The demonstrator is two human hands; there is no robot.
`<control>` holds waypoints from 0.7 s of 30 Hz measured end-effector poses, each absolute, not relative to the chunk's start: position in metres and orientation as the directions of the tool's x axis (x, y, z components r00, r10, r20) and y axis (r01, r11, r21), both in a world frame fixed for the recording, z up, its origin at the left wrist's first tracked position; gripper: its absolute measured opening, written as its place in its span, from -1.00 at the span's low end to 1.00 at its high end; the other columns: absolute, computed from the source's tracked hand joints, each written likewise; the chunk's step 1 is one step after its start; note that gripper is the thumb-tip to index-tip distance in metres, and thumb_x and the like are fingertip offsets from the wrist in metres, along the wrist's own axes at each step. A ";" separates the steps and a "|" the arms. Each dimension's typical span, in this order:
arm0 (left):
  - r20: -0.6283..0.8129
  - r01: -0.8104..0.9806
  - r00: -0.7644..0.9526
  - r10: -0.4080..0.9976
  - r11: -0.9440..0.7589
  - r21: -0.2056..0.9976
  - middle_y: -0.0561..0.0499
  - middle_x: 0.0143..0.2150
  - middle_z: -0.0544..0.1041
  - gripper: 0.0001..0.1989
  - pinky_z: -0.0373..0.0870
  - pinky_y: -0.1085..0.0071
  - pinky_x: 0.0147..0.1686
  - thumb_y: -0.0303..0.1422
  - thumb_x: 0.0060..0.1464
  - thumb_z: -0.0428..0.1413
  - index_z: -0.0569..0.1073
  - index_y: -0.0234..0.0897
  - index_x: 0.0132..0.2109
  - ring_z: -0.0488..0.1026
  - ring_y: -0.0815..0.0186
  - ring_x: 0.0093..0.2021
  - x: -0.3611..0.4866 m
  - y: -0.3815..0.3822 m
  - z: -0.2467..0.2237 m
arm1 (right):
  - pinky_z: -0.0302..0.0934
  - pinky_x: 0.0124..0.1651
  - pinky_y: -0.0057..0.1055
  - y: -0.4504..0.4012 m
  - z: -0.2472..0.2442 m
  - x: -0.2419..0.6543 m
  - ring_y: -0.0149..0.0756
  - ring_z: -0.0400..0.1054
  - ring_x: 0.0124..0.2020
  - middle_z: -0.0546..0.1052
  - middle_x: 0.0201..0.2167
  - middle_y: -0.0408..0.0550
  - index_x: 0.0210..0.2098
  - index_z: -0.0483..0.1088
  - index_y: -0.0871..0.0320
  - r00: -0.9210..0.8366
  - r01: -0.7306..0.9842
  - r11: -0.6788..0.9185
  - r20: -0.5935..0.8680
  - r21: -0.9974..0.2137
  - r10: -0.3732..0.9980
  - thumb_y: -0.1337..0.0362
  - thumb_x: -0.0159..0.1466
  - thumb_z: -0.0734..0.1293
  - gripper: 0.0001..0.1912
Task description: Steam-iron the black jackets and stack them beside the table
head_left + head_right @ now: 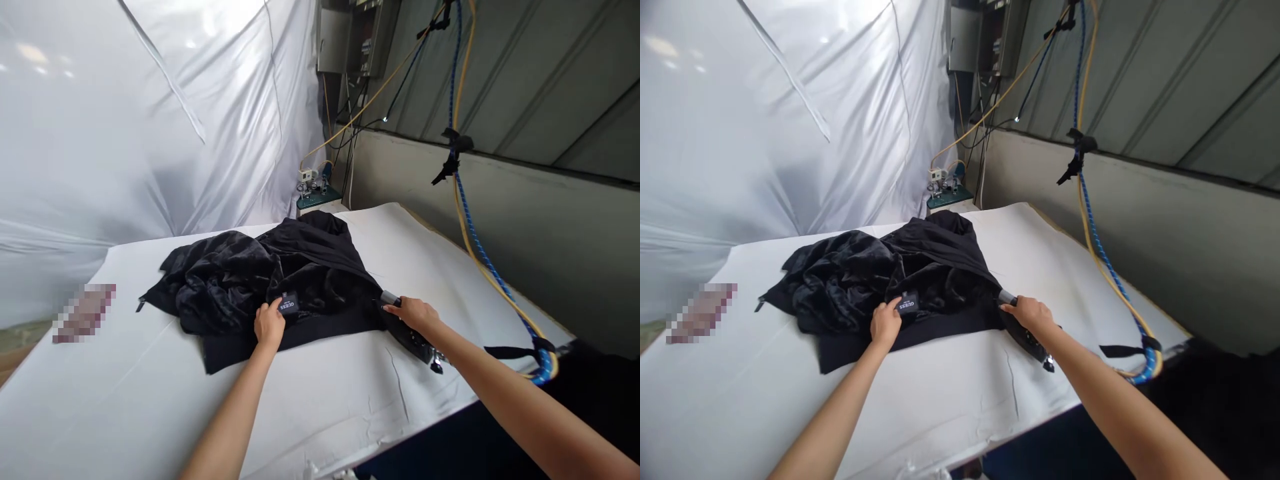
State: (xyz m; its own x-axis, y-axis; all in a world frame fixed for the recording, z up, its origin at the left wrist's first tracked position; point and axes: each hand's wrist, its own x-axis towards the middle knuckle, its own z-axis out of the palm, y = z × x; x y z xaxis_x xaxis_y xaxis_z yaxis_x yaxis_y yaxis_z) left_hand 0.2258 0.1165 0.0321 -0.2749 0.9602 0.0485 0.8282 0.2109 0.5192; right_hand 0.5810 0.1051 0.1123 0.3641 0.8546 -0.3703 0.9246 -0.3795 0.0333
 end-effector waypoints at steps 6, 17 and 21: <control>0.189 0.842 -0.033 0.981 -0.075 0.534 -0.09 -0.07 0.36 -0.74 0.19 0.30 -0.03 -0.44 0.05 -0.01 0.44 -0.20 -0.11 0.27 0.20 -0.04 0.281 0.134 0.045 | 0.18 -0.32 -0.31 0.104 0.114 0.596 -0.07 0.37 -0.20 0.49 -0.24 0.05 -0.23 0.39 0.08 0.364 0.920 -0.392 -0.382 0.005 0.849 -0.28 0.05 0.08 -0.37; -0.241 0.749 -0.111 0.964 0.240 0.617 -0.11 -0.25 0.52 -0.89 0.24 0.33 -0.17 -0.35 0.01 0.04 0.40 -0.27 -0.30 0.44 0.20 -0.16 0.360 0.168 0.023 | 0.17 -0.25 -0.28 0.098 0.112 0.566 -0.06 0.38 -0.19 0.51 -0.29 0.03 -0.17 0.37 0.03 0.046 0.998 -0.055 -0.411 -0.011 0.911 -0.22 0.03 0.19 -0.44; -0.206 0.685 -0.146 0.968 0.249 0.685 -0.02 -0.31 0.51 -0.89 0.25 0.47 -0.30 -0.34 0.04 0.00 0.38 -0.27 -0.31 0.44 0.32 -0.27 0.352 0.165 0.013 | 0.19 -0.28 -0.27 0.111 0.107 0.562 -0.04 0.38 -0.20 0.50 -0.26 0.06 -0.18 0.37 0.05 0.137 0.988 -0.153 -0.402 -0.008 0.905 -0.24 0.06 0.14 -0.42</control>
